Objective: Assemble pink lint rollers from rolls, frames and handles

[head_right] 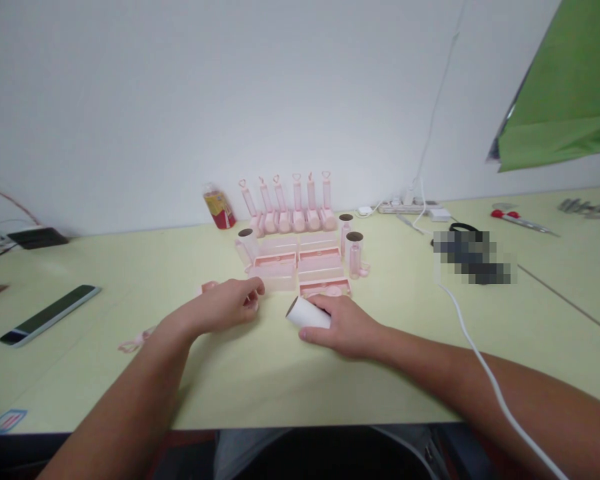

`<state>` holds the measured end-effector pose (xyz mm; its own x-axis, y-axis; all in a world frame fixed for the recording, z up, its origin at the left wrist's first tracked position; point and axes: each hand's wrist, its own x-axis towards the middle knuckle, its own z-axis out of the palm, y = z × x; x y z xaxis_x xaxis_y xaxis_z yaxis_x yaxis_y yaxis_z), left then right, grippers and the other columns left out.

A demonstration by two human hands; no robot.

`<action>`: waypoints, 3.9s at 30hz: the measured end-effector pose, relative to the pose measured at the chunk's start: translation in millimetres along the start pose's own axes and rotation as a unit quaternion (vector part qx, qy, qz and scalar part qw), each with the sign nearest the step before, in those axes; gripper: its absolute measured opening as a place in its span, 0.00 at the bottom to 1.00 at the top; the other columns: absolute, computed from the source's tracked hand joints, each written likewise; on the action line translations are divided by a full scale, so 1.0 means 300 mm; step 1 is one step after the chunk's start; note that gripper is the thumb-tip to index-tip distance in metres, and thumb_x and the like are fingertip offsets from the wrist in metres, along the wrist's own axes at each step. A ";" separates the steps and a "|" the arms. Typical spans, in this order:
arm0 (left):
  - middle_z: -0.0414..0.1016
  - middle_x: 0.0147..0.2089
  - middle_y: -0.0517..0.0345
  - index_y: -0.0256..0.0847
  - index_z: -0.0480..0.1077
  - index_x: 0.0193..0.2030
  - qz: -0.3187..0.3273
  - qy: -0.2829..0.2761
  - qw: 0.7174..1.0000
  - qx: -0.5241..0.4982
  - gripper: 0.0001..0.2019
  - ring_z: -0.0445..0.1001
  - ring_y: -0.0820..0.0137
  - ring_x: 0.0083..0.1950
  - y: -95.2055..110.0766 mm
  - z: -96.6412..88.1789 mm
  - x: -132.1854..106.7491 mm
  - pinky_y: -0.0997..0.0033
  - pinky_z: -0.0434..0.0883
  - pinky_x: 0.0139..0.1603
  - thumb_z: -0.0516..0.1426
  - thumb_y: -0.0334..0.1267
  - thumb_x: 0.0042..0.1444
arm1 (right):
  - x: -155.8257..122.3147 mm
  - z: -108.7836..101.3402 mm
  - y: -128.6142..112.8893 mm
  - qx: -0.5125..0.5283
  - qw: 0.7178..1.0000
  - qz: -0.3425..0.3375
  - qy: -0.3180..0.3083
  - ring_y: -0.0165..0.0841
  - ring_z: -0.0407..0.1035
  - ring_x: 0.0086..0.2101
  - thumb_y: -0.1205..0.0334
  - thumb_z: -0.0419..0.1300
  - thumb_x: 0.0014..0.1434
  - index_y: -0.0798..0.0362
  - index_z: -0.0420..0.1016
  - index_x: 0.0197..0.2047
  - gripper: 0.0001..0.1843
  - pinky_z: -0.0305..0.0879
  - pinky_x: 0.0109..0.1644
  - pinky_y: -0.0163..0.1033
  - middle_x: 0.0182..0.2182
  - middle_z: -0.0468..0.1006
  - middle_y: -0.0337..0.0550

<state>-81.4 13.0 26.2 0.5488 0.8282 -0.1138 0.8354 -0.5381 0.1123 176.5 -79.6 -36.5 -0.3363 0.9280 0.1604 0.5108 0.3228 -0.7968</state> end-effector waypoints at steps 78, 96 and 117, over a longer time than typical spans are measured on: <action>0.75 0.36 0.55 0.35 0.73 0.50 0.108 0.182 0.855 -0.474 0.22 0.67 0.75 0.30 0.029 0.002 0.034 0.77 0.66 0.29 0.64 0.47 0.53 | 0.024 0.012 -0.037 0.567 0.804 0.106 0.144 0.38 0.77 0.42 0.70 0.62 0.53 0.55 0.70 0.49 0.18 0.73 0.49 0.46 0.43 0.80 0.49; 0.70 0.25 0.61 0.37 0.77 0.45 -0.121 0.438 0.822 -0.342 0.21 0.63 0.74 0.23 -0.133 -0.077 0.044 0.76 0.62 0.23 0.57 0.51 0.51 | -0.065 0.164 -0.071 -0.292 0.941 -0.169 -0.013 0.41 0.64 0.43 0.64 0.53 0.66 0.56 0.74 0.39 0.09 0.61 0.49 0.48 0.41 0.74 0.51; 0.79 0.50 0.51 0.47 0.74 0.54 -0.198 0.229 0.953 -0.018 0.24 0.77 0.58 0.47 -0.214 -0.031 0.081 0.64 0.70 0.44 0.56 0.54 0.53 | -0.132 -0.014 -0.190 -0.289 0.919 -0.165 -0.211 0.38 0.70 0.40 0.61 0.53 0.65 0.55 0.75 0.40 0.11 0.66 0.46 0.42 0.36 0.77 0.48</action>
<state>-122.0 69.2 25.4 0.1117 0.9510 0.2882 0.9679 -0.1698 0.1852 164.1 -134.0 5.0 -0.7628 0.6467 0.0001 0.6203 0.7317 -0.2824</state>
